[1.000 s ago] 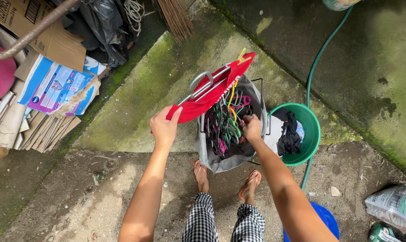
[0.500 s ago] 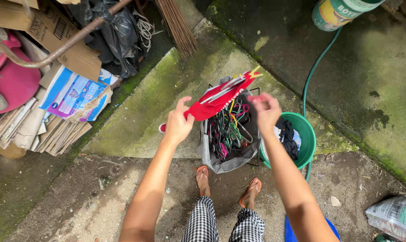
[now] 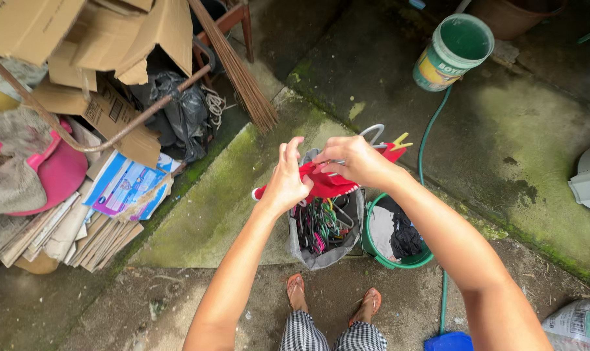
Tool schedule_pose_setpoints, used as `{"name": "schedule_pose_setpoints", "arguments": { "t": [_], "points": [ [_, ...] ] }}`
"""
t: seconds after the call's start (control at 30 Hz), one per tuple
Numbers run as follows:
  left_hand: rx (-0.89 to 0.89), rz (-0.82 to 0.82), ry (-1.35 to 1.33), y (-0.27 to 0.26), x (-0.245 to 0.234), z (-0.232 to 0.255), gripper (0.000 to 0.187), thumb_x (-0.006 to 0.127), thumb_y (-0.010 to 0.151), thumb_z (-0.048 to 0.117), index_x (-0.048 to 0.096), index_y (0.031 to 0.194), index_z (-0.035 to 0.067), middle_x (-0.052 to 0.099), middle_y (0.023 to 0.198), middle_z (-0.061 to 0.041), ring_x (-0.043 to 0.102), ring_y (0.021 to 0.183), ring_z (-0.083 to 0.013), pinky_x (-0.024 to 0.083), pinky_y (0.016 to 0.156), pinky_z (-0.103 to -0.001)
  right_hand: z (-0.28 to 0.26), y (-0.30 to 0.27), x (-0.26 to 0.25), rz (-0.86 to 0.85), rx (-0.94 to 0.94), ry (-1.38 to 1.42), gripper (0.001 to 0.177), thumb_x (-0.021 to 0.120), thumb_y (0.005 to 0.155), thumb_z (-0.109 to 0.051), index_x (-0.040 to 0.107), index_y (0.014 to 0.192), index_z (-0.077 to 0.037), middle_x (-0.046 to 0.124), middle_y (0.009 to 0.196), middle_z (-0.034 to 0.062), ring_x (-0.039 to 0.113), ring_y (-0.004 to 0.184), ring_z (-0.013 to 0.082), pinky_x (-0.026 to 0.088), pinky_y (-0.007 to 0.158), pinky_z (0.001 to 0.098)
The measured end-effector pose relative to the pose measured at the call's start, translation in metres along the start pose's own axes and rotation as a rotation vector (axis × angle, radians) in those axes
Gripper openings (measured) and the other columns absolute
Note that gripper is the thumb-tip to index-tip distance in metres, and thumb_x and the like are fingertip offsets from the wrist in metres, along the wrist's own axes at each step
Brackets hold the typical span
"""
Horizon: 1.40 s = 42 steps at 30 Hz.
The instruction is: The person hangs various items of clothing, including a red garment, a hoodie, a white mesh bag, a pair of patterned pants, a black shirt, and underwear, on a clothesline and hangers in an outdoor area.
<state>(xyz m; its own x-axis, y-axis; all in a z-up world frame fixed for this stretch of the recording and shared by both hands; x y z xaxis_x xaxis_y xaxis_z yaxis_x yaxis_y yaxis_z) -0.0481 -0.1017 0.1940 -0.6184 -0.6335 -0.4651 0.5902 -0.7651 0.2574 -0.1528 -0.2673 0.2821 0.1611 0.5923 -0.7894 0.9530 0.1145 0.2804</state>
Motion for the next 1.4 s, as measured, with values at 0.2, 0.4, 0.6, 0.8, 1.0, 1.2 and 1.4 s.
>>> {"name": "schedule_pose_setpoints", "arguments": {
  "t": [0.2,0.4,0.6,0.8,1.0,1.2,1.4],
  "points": [
    [0.115,-0.072,-0.034,0.017,0.012,0.034,0.090,0.070,0.073,-0.002,0.026,0.151,0.011,0.046,0.120,-0.021,0.060,0.108,-0.0417,0.053,0.090,-0.047,0.002,-0.015,-0.026,0.037,-0.007,-0.081,0.021,0.078,0.082,-0.006,0.077,0.103,-0.006,0.069,0.090,0.0127,0.070,0.085,0.0317,0.056,0.075,0.0404],
    [0.133,-0.190,-0.031,0.035,0.057,0.068,0.089,0.067,0.074,-0.002,0.028,0.152,0.014,0.050,0.118,-0.017,0.063,0.101,-0.0409,0.053,0.086,-0.048,0.002,-0.044,-0.067,-0.075,0.166,-0.057,0.019,0.081,0.075,-0.007,0.078,0.094,-0.005,0.071,0.089,0.0132,0.071,0.083,0.0318,0.057,0.074,0.0413],
    [0.386,-0.101,-0.091,0.059,0.126,0.109,0.084,0.067,0.072,-0.002,0.033,0.148,0.010,0.053,0.127,-0.019,0.062,0.110,-0.0428,0.054,0.085,-0.047,0.001,-0.130,-0.116,0.192,-0.022,-0.181,0.063,0.079,0.059,-0.004,0.070,0.121,0.000,0.067,0.115,0.0230,0.064,0.102,0.0445,0.054,0.081,0.0462],
    [0.263,-0.238,-0.213,0.082,0.228,0.158,0.086,0.070,0.072,-0.002,0.036,0.150,0.012,0.052,0.110,-0.010,0.063,0.077,-0.0285,0.055,0.077,-0.036,0.049,-0.342,-0.208,0.965,0.676,-0.408,0.041,0.090,0.082,-0.022,0.062,0.105,-0.003,0.065,0.103,0.0127,0.064,0.090,0.0248,0.055,0.079,0.0357],
    [0.375,-0.300,-0.381,0.107,0.362,0.221,0.085,0.071,0.071,0.000,0.036,0.148,0.011,0.050,0.107,-0.006,0.068,0.074,-0.0175,0.055,0.074,-0.031,0.069,-0.495,-0.266,0.162,1.009,-0.109,0.031,0.076,0.085,-0.028,0.070,0.103,-0.005,0.074,0.087,0.0081,0.069,0.078,0.0184,0.054,0.072,0.0350],
    [0.574,-0.327,-0.416,0.139,0.473,0.283,0.079,0.073,0.072,-0.001,0.044,0.146,0.008,0.054,0.106,-0.010,0.067,0.092,-0.0243,0.057,0.086,-0.035,0.103,-0.596,-0.315,0.020,1.065,0.197,0.018,0.062,0.098,-0.019,0.067,0.109,-0.006,0.073,0.078,0.0036,0.065,0.077,0.0134,0.053,0.075,0.0322],
    [0.678,-0.123,-0.161,0.137,0.550,0.343,0.065,0.082,0.071,0.009,0.053,0.129,0.004,0.053,0.127,-0.022,0.049,0.118,-0.0409,0.041,0.103,-0.047,0.168,-0.653,-0.327,0.286,0.914,0.478,0.010,0.060,0.100,-0.011,0.059,0.106,-0.003,0.068,0.081,0.0030,0.064,0.079,0.0114,0.050,0.077,0.0289]
  ]
}}
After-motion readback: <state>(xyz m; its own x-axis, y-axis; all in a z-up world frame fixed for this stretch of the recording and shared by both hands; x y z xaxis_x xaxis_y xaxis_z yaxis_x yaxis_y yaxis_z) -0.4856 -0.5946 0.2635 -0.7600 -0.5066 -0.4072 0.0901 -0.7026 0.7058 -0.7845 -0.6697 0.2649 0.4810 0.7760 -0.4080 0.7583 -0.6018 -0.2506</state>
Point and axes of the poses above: each hand's wrist, its own y-axis towards the middle knuckle, its own x-axis out of the palm, z = x × y, the point moved 1 cm from there along y, towards the middle knuckle
